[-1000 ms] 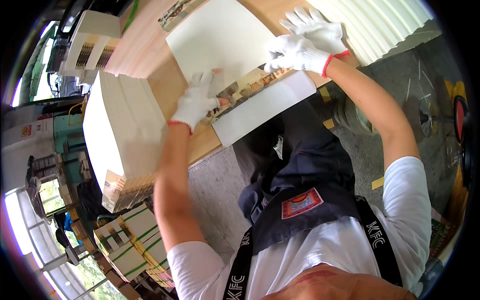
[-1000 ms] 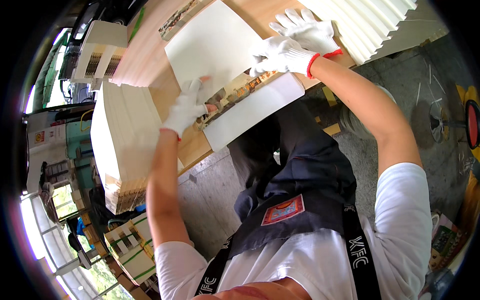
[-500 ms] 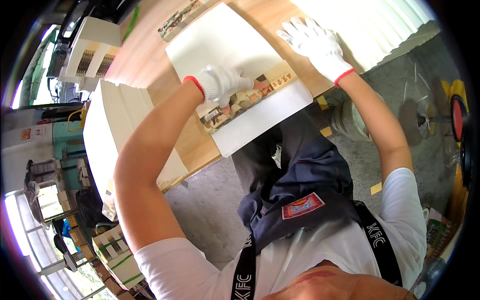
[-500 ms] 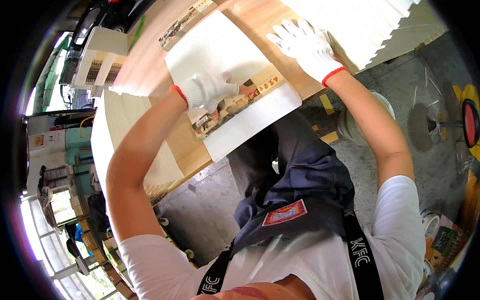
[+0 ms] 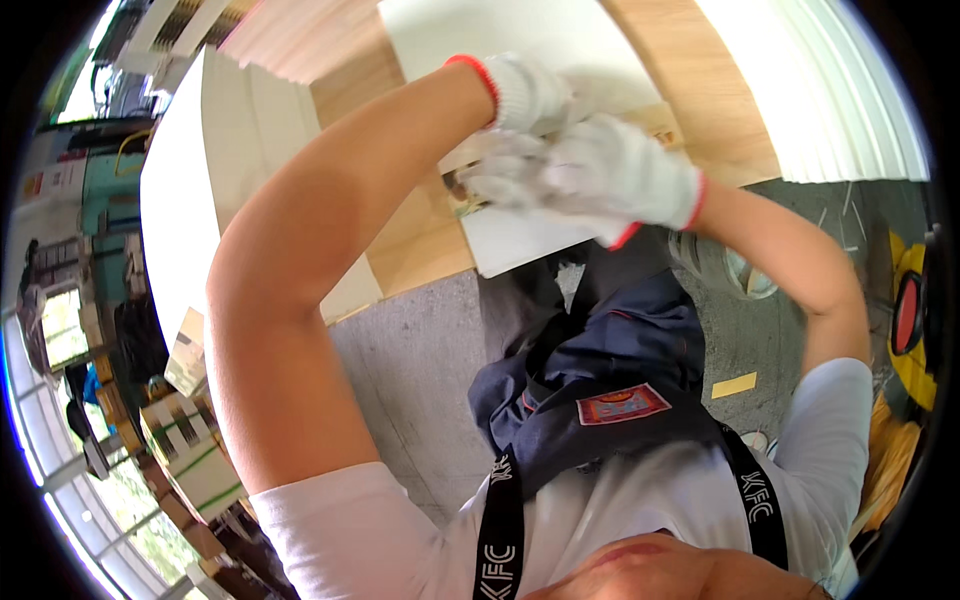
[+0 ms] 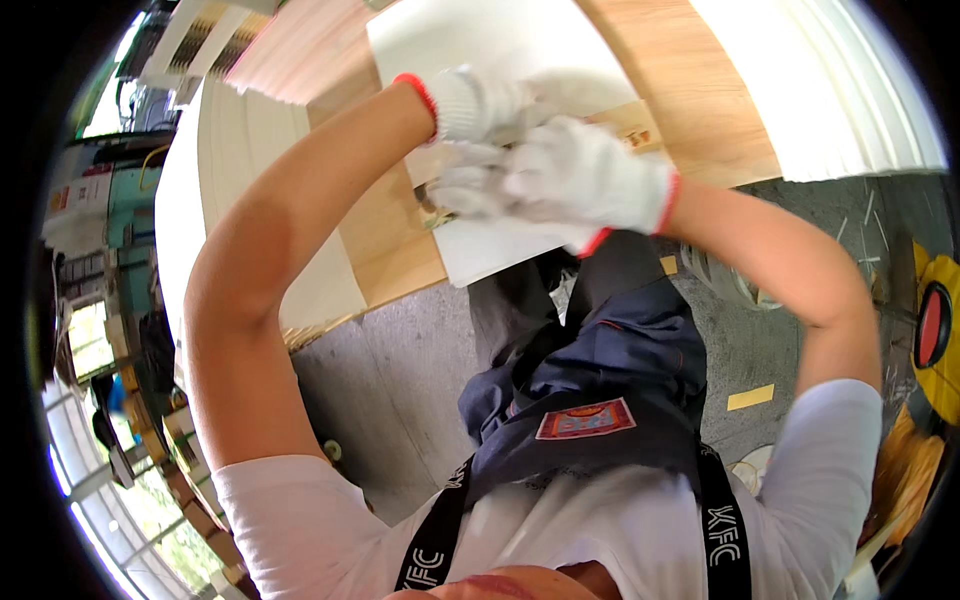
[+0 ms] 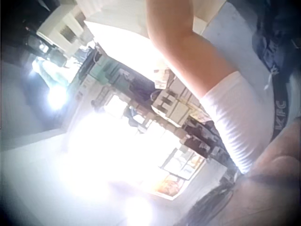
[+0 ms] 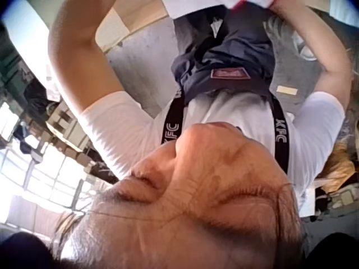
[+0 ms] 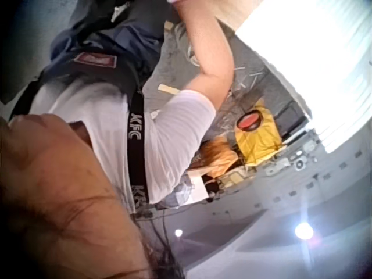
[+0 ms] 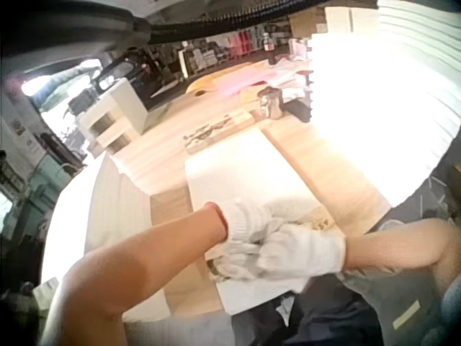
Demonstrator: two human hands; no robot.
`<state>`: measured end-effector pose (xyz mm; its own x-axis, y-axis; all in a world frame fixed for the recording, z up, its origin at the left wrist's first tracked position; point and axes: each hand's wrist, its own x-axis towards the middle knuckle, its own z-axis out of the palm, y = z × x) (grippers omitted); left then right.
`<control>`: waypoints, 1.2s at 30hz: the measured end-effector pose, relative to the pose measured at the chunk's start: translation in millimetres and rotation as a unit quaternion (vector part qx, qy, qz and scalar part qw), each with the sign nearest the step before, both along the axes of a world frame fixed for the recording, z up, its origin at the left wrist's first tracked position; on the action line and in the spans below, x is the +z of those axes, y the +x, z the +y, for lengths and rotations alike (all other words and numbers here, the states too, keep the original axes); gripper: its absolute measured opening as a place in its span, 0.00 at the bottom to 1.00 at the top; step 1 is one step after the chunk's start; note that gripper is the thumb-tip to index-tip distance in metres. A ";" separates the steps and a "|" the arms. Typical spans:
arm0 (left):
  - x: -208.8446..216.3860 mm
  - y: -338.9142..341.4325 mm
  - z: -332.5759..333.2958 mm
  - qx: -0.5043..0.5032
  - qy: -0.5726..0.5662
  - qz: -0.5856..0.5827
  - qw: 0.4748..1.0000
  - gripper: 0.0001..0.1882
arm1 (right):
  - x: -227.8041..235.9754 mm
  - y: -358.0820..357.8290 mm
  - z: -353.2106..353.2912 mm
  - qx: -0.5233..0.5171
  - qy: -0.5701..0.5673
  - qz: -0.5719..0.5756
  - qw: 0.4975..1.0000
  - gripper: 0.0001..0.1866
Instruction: The person repeatedly picks up a white rectangular sheet from a stack, places it on a wooden board, and smooths it down with gloved hands. They then lift the sheet and place it onto a growing stack of similar sheets on the table.
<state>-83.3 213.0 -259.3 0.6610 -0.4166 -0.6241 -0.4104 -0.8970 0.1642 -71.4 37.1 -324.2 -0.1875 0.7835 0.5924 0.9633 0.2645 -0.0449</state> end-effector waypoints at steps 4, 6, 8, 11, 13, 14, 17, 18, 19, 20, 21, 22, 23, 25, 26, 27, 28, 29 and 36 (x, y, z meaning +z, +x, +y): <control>16.7 -5.3 -12.5 -0.022 -0.002 -0.011 1.000 0.33 | -22.9 -80.4 70.2 -0.194 -0.008 -0.012 0.981 0.13; 46.1 -3.1 -37.1 0.242 -0.001 0.102 0.965 0.29 | -32.7 -83.5 85.1 -0.189 0.056 0.006 0.980 0.14; 39.2 -4.3 -35.7 0.343 -0.041 0.109 0.932 0.28 | -29.9 -87.9 87.5 -0.196 0.012 0.040 0.980 0.13; 6.6 0.1 -17.5 0.174 -0.006 0.019 0.985 0.33 | -24.0 -93.4 83.1 -0.185 0.007 0.033 0.982 0.12; -12.1 0.1 0.6 0.047 0.023 -0.037 0.998 0.38 | 6.9 -65.4 51.4 -0.128 -0.014 0.039 0.991 0.11; -12.0 0.8 -0.5 0.003 0.043 -0.037 0.998 0.41 | 6.7 -35.3 32.1 -0.137 -0.261 0.230 0.928 0.11; 4.7 6.1 -15.1 -0.078 0.112 0.004 0.991 0.51 | -18.0 46.5 -66.9 -0.079 -0.004 0.056 0.995 0.13; 7.3 6.6 -15.7 -0.075 0.108 0.000 0.991 0.54 | -14.5 62.0 -89.0 -0.125 -0.046 0.047 0.990 0.12; 6.7 5.7 -16.0 -0.076 0.105 -0.005 0.992 0.57 | -16.1 70.8 -105.2 -0.140 -0.044 0.024 0.989 0.12; 5.9 3.5 -16.0 -0.076 0.102 -0.009 0.992 0.60 | -18.8 79.0 -117.3 -0.155 -0.043 0.002 0.987 0.12; 6.1 -1.0 -14.5 -0.062 0.090 -0.021 0.994 0.58 | -17.5 86.5 -125.8 -0.170 -0.038 -0.025 0.984 0.12; 6.7 -5.7 -15.3 -0.052 0.075 -0.034 0.995 0.56 | -18.0 95.4 -132.5 -0.206 -0.066 -0.052 0.975 0.12; 7.5 -6.8 -17.9 -0.042 0.060 -0.047 0.996 0.54 | -19.1 104.6 -137.6 -0.243 -0.093 -0.078 0.963 0.12; 18.9 -14.3 -44.3 -0.007 0.179 -0.072 0.981 0.50 | -6.1 105.8 -142.2 -0.373 -0.181 -0.153 0.897 0.15; 24.8 -21.3 -59.0 0.014 0.237 -0.085 0.968 0.48 | 2.9 101.4 -137.2 -0.395 -0.179 -0.189 0.881 0.15; 20.4 -33.4 -68.7 0.018 0.222 -0.171 0.960 0.40 | 10.9 94.2 -128.8 -0.416 -0.177 -0.225 0.863 0.15; -6.4 -39.1 -71.8 0.074 0.216 -0.211 0.950 0.32 | 29.2 77.9 -109.6 -0.409 -0.225 -0.217 0.857 0.17; -31.8 -46.8 -73.9 0.131 0.208 -0.250 0.936 0.26 | 48.5 60.4 -89.6 -0.397 -0.271 -0.209 0.851 0.18; -44.4 -173.2 -127.6 0.568 -0.667 -0.108 0.469 0.20 | 57.8 41.0 -84.7 -0.339 -0.367 0.000 0.866 0.24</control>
<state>-256.4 85.4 -303.7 0.9176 0.3562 -0.1764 0.0725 0.2864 0.9554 -30.5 -47.6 -266.4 0.4627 0.8793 -0.1126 0.8863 -0.4614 0.0389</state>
